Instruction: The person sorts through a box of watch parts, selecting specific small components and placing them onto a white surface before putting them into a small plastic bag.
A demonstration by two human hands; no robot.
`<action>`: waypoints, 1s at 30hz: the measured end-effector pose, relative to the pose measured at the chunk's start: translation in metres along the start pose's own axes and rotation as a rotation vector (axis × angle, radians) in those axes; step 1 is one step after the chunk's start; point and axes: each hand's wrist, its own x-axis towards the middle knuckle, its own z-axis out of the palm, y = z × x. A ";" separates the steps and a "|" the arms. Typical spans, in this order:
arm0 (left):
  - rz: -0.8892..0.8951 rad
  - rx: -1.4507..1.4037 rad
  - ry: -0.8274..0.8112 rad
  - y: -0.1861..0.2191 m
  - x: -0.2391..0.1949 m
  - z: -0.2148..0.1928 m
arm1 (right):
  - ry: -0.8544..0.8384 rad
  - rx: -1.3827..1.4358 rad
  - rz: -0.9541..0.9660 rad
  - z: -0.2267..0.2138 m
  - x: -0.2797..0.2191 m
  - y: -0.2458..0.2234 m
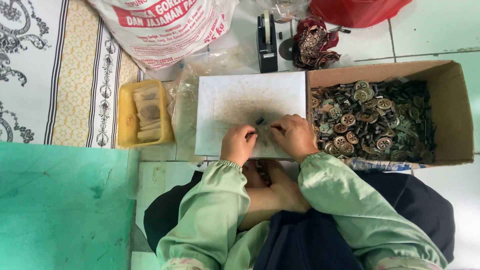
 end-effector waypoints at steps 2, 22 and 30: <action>0.009 0.001 0.022 -0.006 0.004 0.009 | -0.009 -0.040 0.005 0.017 0.002 0.005; 0.143 -0.007 0.049 -0.001 0.020 0.017 | 0.167 -0.195 -0.095 0.044 -0.006 0.016; 0.087 -0.026 0.015 0.007 0.015 -0.002 | 0.127 -0.161 -0.070 0.039 -0.005 0.009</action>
